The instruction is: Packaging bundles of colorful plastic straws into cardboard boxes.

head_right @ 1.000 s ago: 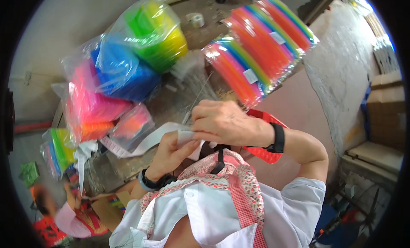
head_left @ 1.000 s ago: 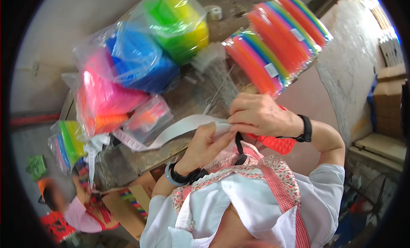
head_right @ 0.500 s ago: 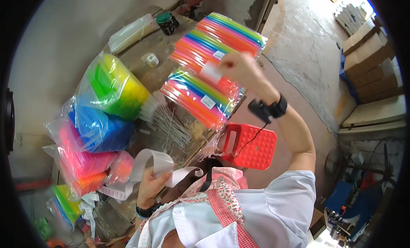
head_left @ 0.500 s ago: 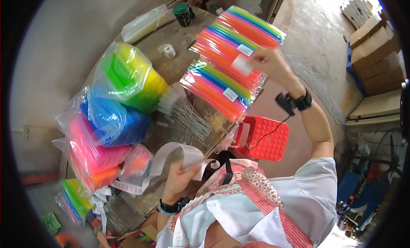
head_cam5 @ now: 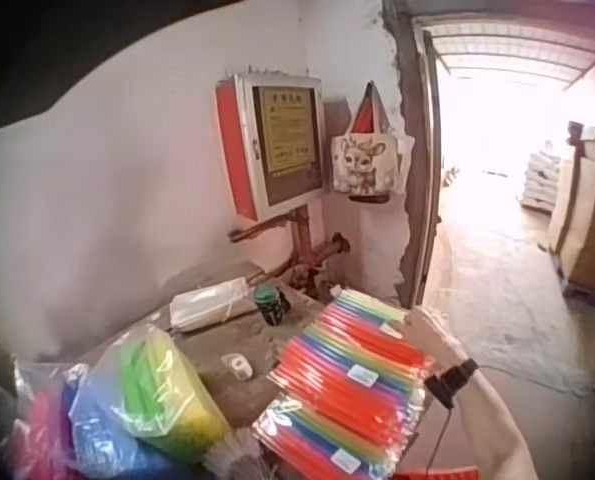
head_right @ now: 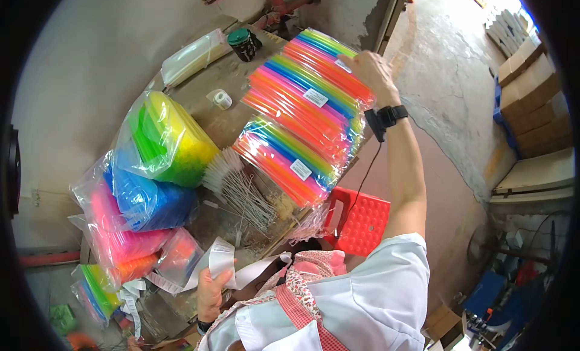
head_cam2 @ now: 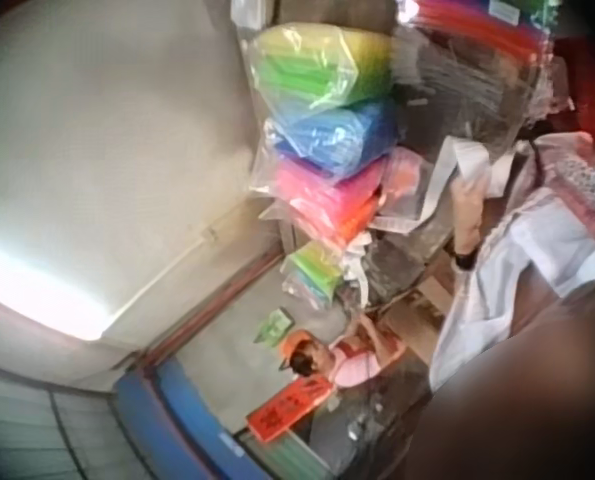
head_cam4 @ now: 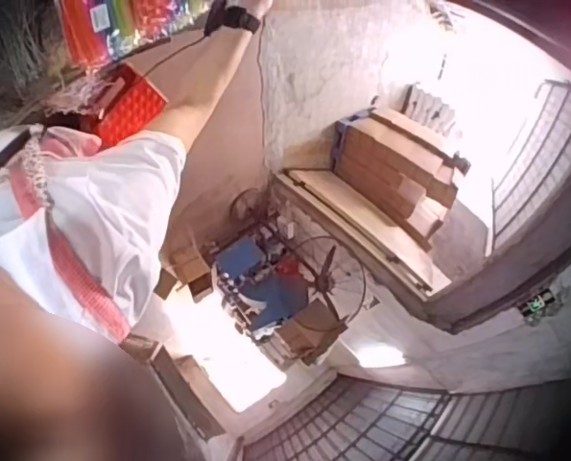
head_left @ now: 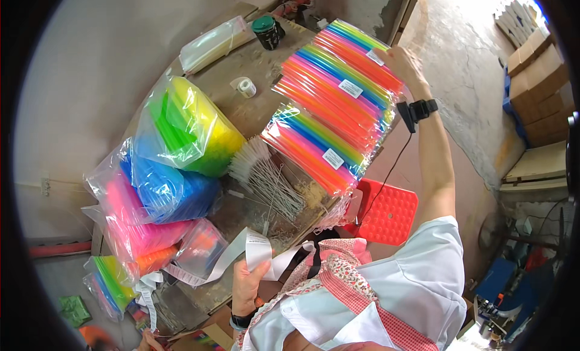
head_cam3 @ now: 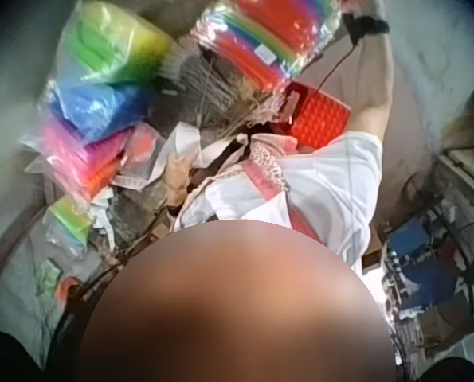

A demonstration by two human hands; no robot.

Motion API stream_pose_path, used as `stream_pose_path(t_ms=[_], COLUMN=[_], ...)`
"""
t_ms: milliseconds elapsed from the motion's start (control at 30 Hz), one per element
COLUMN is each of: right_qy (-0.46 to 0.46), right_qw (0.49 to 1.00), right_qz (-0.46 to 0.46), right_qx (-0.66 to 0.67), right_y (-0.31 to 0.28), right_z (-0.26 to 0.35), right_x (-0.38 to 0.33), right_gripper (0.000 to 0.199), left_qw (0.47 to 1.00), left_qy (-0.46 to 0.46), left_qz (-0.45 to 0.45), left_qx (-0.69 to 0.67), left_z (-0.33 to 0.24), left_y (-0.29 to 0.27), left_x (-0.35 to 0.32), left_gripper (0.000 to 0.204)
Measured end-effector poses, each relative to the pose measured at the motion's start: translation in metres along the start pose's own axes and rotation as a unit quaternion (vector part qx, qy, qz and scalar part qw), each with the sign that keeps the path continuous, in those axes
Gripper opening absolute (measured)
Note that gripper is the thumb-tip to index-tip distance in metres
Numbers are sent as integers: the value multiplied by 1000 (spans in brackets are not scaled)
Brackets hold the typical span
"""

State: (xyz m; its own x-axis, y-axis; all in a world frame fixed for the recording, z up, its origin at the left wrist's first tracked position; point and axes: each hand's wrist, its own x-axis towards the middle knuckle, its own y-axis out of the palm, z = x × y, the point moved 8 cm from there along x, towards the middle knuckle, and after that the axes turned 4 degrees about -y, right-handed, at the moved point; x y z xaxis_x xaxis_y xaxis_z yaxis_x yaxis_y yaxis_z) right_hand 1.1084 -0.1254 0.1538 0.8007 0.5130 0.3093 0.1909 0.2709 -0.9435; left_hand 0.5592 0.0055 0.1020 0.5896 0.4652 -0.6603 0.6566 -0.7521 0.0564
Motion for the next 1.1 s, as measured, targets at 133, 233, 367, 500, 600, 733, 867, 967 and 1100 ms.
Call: stream_pose_path(t_ms=[133, 233, 367, 500, 600, 733, 867, 967, 1100], right_qy=[28, 110, 110, 95, 107, 158, -10, -12, -46], right_qw=[990, 991, 990, 972, 853, 856, 972, 967, 966], right_qz=[-141, -67, 76, 76, 31, 71, 175, 175, 113], right_qx=[3, 47, 38, 200, 510, 488, 155, 186, 228], right_y=[-2, 13, 4, -18, -56, -20, 7, 11, 26], right_z=[-54, -71, -68, -78, -50, -14, 38, 40, 24], right_x=[-5, -1, 9, 9, -15, -39, -51, -49, -38], right_gripper=[42, 45, 50, 45, 38, 37, 36, 36, 45], left_qw=[1000, 1000, 1000, 1000, 1000, 999, 998, 998, 997], left_qy=[10, 13, -2, -2, 3, 9, 10, 7, 18], left_qz=[3, 1, 6, 19, 21, 34, 50, 54, 53], left_qx=[-6, -11, -24, -18, -17, -22, -27, -32, -44], left_z=[-1, 0, 3, 4, 8, 9, 14, 23, 22], left_y=[1, 3, 5, 7, 6, 11, 9, 8, 7], left_x=[5, 9, 13, 21, 22, 22, 21, 16, 16], left_gripper=[25, 25, 25, 26, 26, 26, 26, 26, 25])
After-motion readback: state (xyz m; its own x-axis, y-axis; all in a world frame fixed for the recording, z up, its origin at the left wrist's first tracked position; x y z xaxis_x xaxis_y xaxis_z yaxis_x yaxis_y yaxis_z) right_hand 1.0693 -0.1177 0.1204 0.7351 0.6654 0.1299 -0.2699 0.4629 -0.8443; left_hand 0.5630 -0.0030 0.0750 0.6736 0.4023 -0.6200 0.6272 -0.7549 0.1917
